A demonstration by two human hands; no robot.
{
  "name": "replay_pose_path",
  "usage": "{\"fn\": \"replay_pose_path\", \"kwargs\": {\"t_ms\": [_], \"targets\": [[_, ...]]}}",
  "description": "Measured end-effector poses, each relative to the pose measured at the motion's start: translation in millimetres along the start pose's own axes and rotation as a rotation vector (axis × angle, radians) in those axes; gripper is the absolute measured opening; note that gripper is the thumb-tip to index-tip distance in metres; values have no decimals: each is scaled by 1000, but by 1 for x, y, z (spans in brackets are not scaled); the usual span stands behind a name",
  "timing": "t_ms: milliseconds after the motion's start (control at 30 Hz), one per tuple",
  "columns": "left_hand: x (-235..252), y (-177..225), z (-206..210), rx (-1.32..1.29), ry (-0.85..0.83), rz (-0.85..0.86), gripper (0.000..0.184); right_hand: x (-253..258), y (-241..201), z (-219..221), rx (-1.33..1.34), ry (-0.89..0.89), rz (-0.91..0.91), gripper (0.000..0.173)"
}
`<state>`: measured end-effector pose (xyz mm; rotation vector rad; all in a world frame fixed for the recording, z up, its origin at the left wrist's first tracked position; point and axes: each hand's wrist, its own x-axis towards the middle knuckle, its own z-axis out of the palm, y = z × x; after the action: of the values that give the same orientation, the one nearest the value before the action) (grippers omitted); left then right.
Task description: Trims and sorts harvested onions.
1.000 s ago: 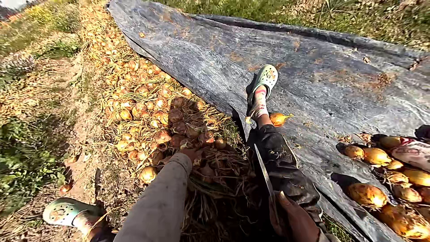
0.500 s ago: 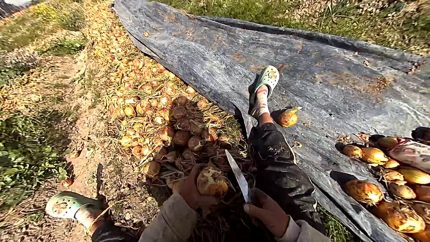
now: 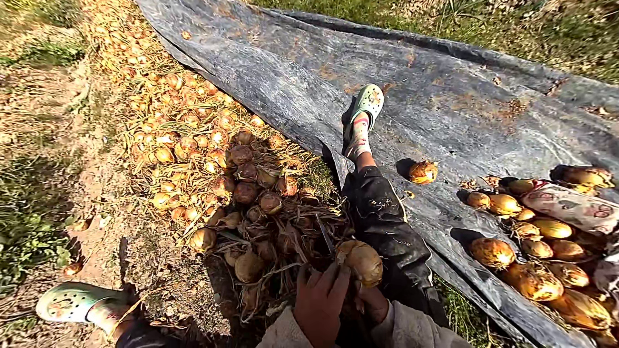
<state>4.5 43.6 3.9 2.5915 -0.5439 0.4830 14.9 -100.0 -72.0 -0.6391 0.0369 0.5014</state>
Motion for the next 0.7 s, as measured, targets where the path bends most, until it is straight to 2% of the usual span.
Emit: {"fn": "replay_pose_path", "kwargs": {"t_ms": [100,167,267,333,433,467,533,567,633,700], "targets": [[0,2,15,-29,29,18,24,0,-10,13,-18,270,39,33],[3,2,22,-81,13,-23,18,0,-16,14,-23,328,36,34],[25,6,26,-205,-105,-75,16,0,-30,13,-119,385,-112,32],[52,12,27,-282,-172,-27,16,1,-46,10,-265,444,-242,30],[97,19,39,-305,-9,156,13,2,-80,-1,-457,443,-435,40],[111,23,39,-313,-9,166,12,2,-90,-3,-500,444,-469,40],[132,21,34,-259,-144,61,15,-2,-109,-1,-509,463,-483,45],[142,11,29,-198,-278,-56,19,-5,-119,0,-509,484,-492,48],[152,-28,21,-82,-534,-258,24,-12,-139,-7,-564,555,-572,50],[151,-77,18,79,-818,-271,29,-14,-155,-20,-642,642,-622,53]]}}
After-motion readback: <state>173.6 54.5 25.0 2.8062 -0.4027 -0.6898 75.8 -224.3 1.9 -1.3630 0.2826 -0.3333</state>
